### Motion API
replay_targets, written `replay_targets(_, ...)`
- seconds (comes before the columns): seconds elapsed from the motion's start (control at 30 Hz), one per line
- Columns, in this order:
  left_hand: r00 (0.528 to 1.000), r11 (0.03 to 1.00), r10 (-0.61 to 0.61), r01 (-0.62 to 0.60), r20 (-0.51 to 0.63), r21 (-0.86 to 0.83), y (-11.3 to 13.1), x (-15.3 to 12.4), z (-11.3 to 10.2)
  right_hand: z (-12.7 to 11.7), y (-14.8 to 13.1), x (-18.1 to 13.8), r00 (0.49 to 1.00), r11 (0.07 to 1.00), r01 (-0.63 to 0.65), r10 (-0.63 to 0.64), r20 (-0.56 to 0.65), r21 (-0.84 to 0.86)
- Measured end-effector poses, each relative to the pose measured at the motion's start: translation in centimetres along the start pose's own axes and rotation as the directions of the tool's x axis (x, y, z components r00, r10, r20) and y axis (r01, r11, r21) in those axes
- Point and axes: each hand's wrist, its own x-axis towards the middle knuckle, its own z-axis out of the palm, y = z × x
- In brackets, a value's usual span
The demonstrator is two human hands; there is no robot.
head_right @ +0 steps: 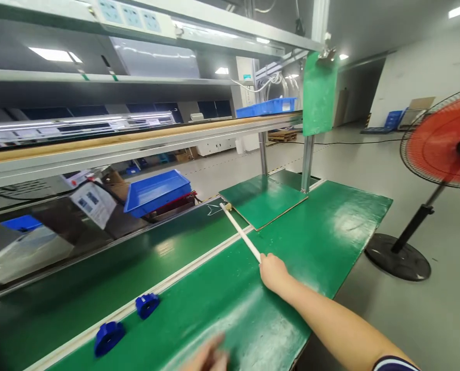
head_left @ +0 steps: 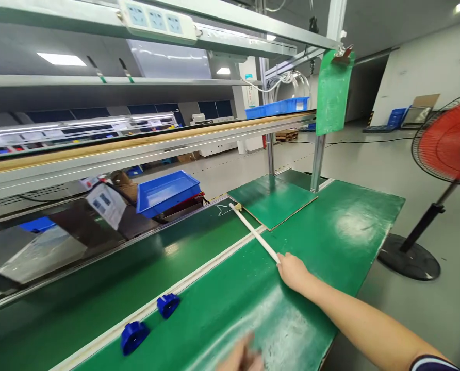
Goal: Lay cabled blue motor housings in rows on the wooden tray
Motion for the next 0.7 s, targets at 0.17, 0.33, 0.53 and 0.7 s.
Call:
replay_targets(0.17,0.998,0.943,0.03,-0.011,-0.052,0.332,7.7,13.8,5.3,-0.1,0.0,1.4,0.99,0.985,0.14,-0.137,-0.039,0.101)
replay_targets(0.33,0.999,0.842,0.01,0.01,-0.032,0.54,8.2,18.7,7.0,-1.2,1.9,10.4,0.949,0.987,0.157,-0.145,-0.281,0.02)
replay_targets(0.53,0.997,0.865,-0.057,0.074,-0.048,0.496,7.1,18.9,5.8,-1.1,3.2,18.6,0.95,0.904,0.274,-0.308,-0.054,-0.328)
replay_targets(0.7,0.993,0.911,-0.006,0.053,-0.117,0.409,6.0,19.4,4.2,-1.7,1.4,18.8,0.895,0.768,0.431,-0.433,0.112,-0.474)
